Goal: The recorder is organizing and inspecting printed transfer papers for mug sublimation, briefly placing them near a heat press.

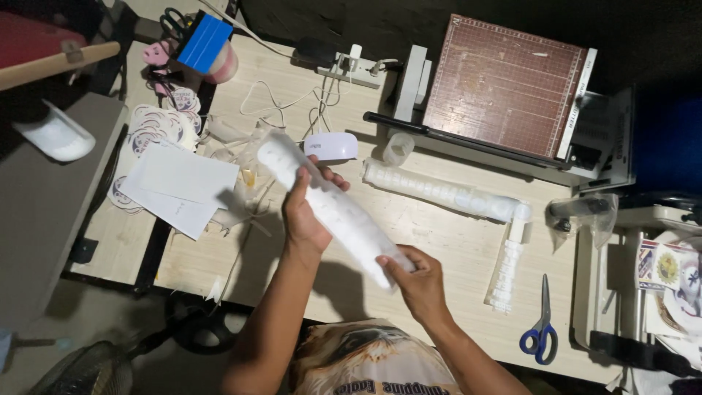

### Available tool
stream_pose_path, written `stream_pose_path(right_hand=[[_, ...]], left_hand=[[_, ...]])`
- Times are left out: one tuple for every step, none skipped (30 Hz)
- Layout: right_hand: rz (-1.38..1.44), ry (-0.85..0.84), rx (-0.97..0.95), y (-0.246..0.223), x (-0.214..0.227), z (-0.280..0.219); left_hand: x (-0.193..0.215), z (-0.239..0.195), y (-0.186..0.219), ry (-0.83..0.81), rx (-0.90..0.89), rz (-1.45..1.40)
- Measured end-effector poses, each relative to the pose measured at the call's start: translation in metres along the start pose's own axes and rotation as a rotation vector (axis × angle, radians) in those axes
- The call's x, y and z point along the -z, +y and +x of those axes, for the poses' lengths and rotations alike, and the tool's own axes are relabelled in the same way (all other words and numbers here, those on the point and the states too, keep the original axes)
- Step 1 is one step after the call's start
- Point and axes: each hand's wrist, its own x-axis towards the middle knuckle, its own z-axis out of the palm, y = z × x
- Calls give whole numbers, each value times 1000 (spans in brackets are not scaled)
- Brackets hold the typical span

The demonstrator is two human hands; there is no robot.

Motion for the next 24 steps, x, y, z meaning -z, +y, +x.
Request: stream_pose_path(right_hand=[[-1, -1, 0, -1, 3, 1], [30, 57, -30, -1, 5, 1], [61, 113, -61, -1, 7, 1], [61, 112, -62, -5, 5, -1], [112, 111, 58, -8, 5, -3], [162, 109, 179, -12, 4, -4], [161, 109, 178, -7, 7, -4], [176, 84, 320, -1, 10, -5], [192, 55, 462, 4, 11, -5], [193, 53, 463, 13, 12, -3], [226, 8, 451, 23, 13, -2], [259, -37, 440, 33, 14, -1], [259, -35, 440, 27, 13, 0], [308, -51, 234, 21, 12, 0], [355, -68, 26, 15, 11, 0], [355, -68, 26, 4, 10, -2], [442, -153, -7, -6, 9, -4], [528, -238, -42, -16, 7, -6], [528, -237, -44, -20, 6, -7], [567, -257, -82, -24, 4, -8], [606, -275, -117, -28, 3, -8], [606, -272, -118, -27, 3, -8], [614, -279, -150, -25, 3, -8], [621, -286, -182, -24, 3, -8]], left_hand=[[2, 1, 1, 1, -1, -1], [3, 2, 2, 17, 0, -26], [5, 2, 4, 33, 0, -51], [8, 4, 5, 34, 0, -50], [9, 7, 5, 20, -17, -42], [11, 10, 5, 6, -33, -33], [21, 16, 5, 6, -33, -34], [31, 21, 6, 34, -86, -47], [41, 26, 8, 62, -143, -59], [33, 24, 13, 62, -145, -58], [26, 22, 17, 122, -174, 12], [18, 20, 20, 182, -203, 82], [11, 17, 22, 181, -201, 82], [4, 14, 24, 174, -218, 105], [-3, 10, 26, 169, -235, 128], [-3, 9, 26, 168, -235, 126], [-2, 8, 25, 133, -226, 116], [-1, 6, 25, 98, -217, 106], [-2, 5, 24, 100, -215, 107], [-3, 4, 23, 76, -201, 77], [-4, 4, 22, 51, -186, 47], [-4, 4, 22, 51, -183, 46], [-4, 5, 21, 53, -192, 49], [-4, 5, 21, 56, -201, 53]])
